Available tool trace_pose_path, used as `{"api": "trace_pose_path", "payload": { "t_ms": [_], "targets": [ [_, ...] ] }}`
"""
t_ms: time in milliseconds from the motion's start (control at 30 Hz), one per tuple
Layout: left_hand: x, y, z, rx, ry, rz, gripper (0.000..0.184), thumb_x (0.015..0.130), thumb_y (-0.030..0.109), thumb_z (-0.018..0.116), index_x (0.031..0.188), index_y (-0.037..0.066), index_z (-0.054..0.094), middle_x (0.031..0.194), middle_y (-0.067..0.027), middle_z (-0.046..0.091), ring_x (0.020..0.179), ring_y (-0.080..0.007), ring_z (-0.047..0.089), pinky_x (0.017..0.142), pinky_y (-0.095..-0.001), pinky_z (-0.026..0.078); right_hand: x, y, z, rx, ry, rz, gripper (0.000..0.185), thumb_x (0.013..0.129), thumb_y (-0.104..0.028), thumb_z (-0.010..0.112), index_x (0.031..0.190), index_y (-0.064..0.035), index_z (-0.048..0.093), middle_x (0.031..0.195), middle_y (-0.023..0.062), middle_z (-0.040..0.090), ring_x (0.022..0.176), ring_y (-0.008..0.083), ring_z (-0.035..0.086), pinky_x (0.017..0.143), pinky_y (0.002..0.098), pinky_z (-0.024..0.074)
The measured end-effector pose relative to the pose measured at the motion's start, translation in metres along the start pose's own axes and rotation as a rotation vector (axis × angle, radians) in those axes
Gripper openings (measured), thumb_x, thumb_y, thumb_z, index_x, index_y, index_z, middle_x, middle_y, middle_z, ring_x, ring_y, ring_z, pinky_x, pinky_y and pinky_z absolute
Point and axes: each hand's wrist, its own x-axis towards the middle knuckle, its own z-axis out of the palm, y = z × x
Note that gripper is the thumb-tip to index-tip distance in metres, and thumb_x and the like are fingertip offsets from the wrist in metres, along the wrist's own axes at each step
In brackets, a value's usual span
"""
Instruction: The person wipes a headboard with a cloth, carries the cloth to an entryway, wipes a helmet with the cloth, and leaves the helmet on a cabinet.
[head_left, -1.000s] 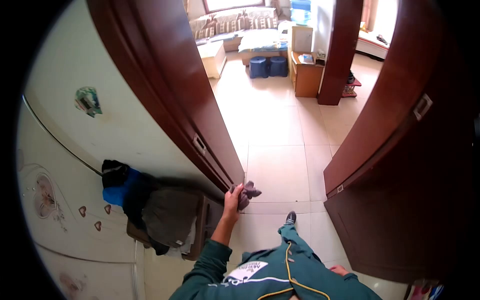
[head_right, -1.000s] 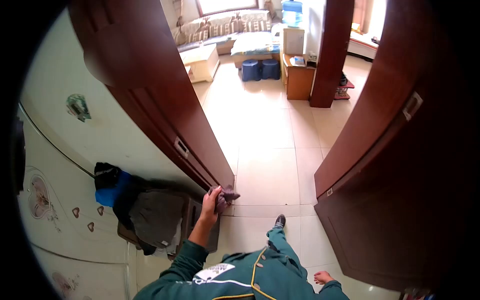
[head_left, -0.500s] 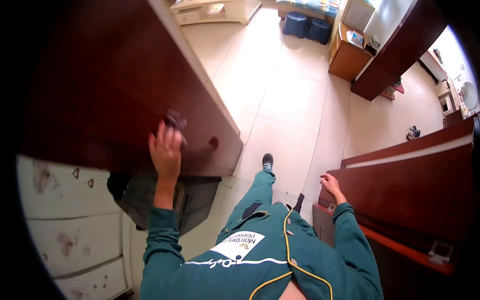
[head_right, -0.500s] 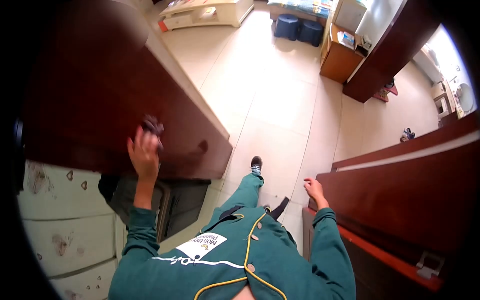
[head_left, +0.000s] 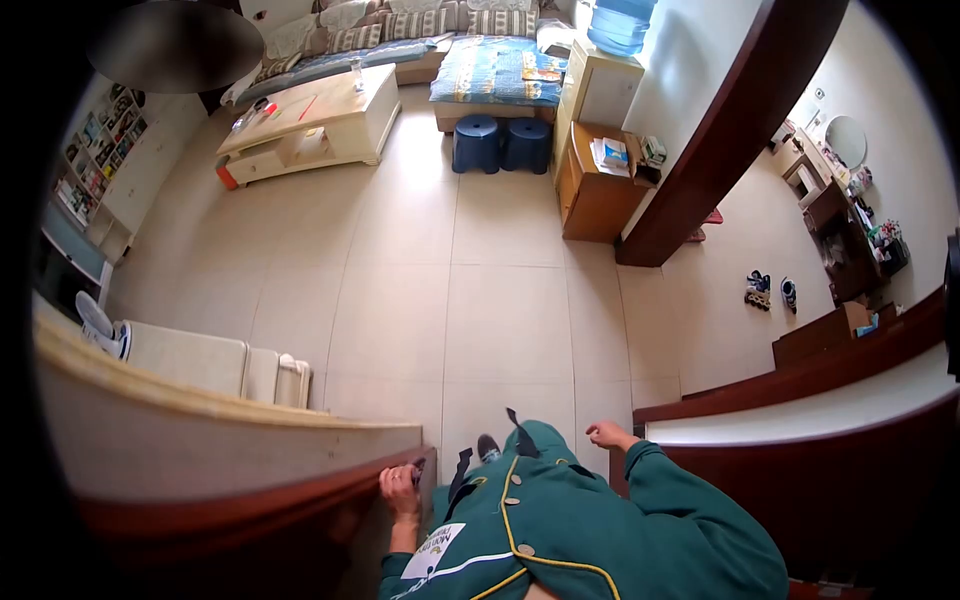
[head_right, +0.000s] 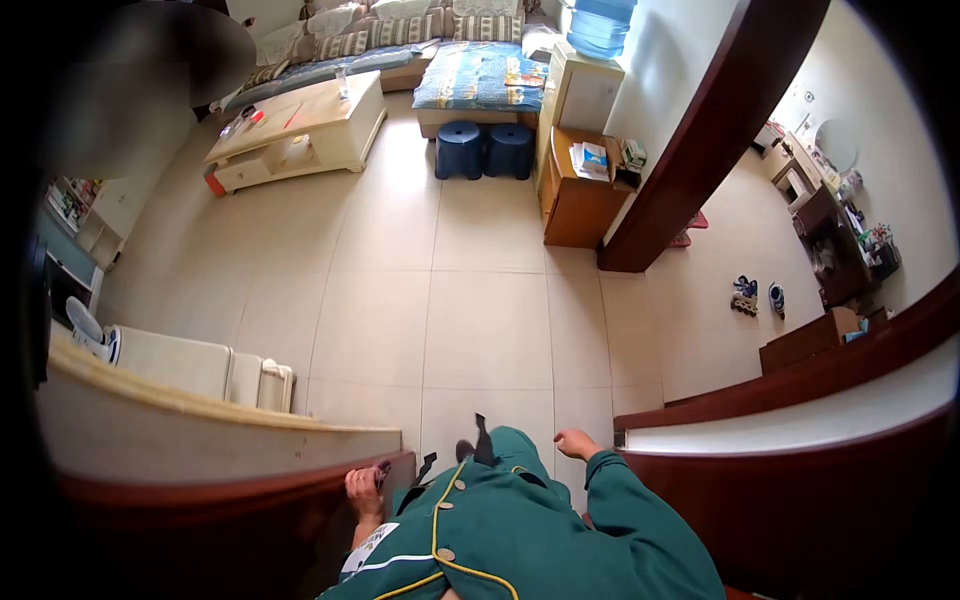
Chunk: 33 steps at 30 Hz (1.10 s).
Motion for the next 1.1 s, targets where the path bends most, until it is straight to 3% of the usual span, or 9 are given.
{"api": "trace_pose_path", "payload": {
  "t_ms": [233, 333, 500, 600, 733, 767, 800, 900, 1100],
  "targets": [
    [0.201, 0.043, 0.005, -0.497, 0.150, -0.444, 0.024, 0.085, 0.026, 0.055, 0.093, 0.003, 0.056, 0.086, -0.0162, 0.059, 0.081, -0.0357, 0.055, 0.072, -0.0403, 0.043, 0.090, -0.013, -0.067, 0.090, -0.225, 0.160, 0.032, 0.071, -0.017, 0.053, 0.100, -0.0083, 0.064, 0.080, 0.0121, 0.065, 0.068, 0.0206, 0.063, 0.067, 0.0322, 0.0501],
    [0.252, 0.030, 0.013, -0.577, 0.309, -0.619, 0.027, 0.085, 0.028, 0.057, 0.092, 0.002, 0.056, 0.078, -0.0146, 0.060, 0.070, -0.0272, 0.056, 0.066, -0.0352, 0.044, 0.172, -0.041, -0.120, -0.025, -0.379, 0.137, 0.034, 0.073, -0.013, 0.056, 0.106, -0.0066, 0.061, 0.078, 0.0060, 0.065, 0.065, 0.0151, 0.062, 0.062, 0.0282, 0.0502],
    [0.303, -0.013, 0.026, -0.964, 0.671, -1.016, 0.025, 0.089, 0.023, 0.052, 0.083, 0.000, 0.059, 0.064, -0.0024, 0.059, 0.047, -0.0083, 0.045, 0.045, -0.0229, 0.037, 0.322, -0.144, -0.211, -0.279, 0.033, -0.225, 0.027, 0.076, -0.016, 0.049, 0.096, -0.0082, 0.065, 0.091, 0.0140, 0.065, 0.084, 0.0320, 0.061, 0.073, 0.0395, 0.0487],
    [0.333, -0.023, 0.000, -1.165, 0.769, -1.108, 0.026, 0.092, 0.022, 0.044, 0.087, 0.002, 0.060, 0.067, -0.0055, 0.064, 0.037, -0.0026, 0.034, 0.034, -0.0191, 0.024, 0.327, -0.332, -0.287, 0.451, -0.075, -0.508, 0.022, 0.080, -0.018, 0.058, 0.094, -0.0016, 0.063, 0.079, 0.0064, 0.064, 0.074, 0.0116, 0.059, 0.065, 0.0260, 0.0465],
    [0.346, -0.065, -0.003, -1.168, 0.939, -1.194, 0.026, 0.092, 0.022, 0.044, 0.084, 0.002, 0.060, 0.069, -0.0050, 0.064, 0.041, -0.0024, 0.034, 0.038, -0.0189, 0.025, 0.215, -0.572, -0.387, 0.966, -0.261, -1.167, 0.008, 0.082, 0.001, 0.056, 0.090, 0.0005, 0.057, 0.082, 0.0066, 0.060, 0.078, 0.0126, 0.054, 0.070, 0.0246, 0.0454],
    [0.351, -0.076, -0.005, -1.165, 0.997, -1.207, 0.027, 0.092, 0.022, 0.044, 0.084, 0.002, 0.060, 0.069, -0.0048, 0.064, 0.042, -0.0026, 0.034, 0.038, -0.0190, 0.026, 0.180, -0.606, -0.407, 0.975, -0.224, -1.428, 0.007, 0.084, -0.001, 0.051, 0.088, -0.0006, 0.057, 0.080, 0.0060, 0.058, 0.078, 0.0163, 0.054, 0.070, 0.0271, 0.0454],
    [0.352, -0.090, -0.004, -1.160, 1.035, -1.221, 0.027, 0.092, 0.022, 0.044, 0.084, 0.002, 0.060, 0.069, -0.0048, 0.064, 0.042, -0.0026, 0.034, 0.038, -0.0190, 0.026, 0.161, -0.618, -0.441, 0.197, 0.184, -1.727, 0.012, 0.086, -0.005, 0.046, 0.091, -0.0016, 0.056, 0.081, 0.0060, 0.056, 0.075, 0.0180, 0.054, 0.069, 0.0302, 0.0448],
    [0.362, -0.133, 0.000, -1.136, 1.085, -1.266, 0.024, 0.091, 0.023, 0.048, 0.091, 0.002, 0.059, 0.079, -0.0045, 0.065, 0.050, -0.0044, 0.044, 0.044, -0.0201, 0.034, 0.118, -0.707, -0.444, 0.729, -0.220, -2.308, 0.013, 0.087, -0.009, 0.045, 0.094, -0.0038, 0.054, 0.092, 0.0064, 0.055, 0.085, 0.0147, 0.053, 0.074, 0.0258, 0.0439],
    [0.438, -0.228, -0.049, -1.358, 1.286, -1.326, 0.024, 0.093, 0.022, 0.041, 0.093, 0.002, 0.055, 0.083, -0.0183, 0.065, 0.036, -0.0054, 0.032, 0.032, -0.0221, 0.019, 0.129, -0.841, -0.447, 0.866, -0.634, -2.269, 0.011, 0.084, -0.007, 0.049, 0.092, -0.0041, 0.057, 0.094, 0.0060, 0.056, 0.087, 0.0151, 0.053, 0.076, 0.0262, 0.0448]
  ]
}}
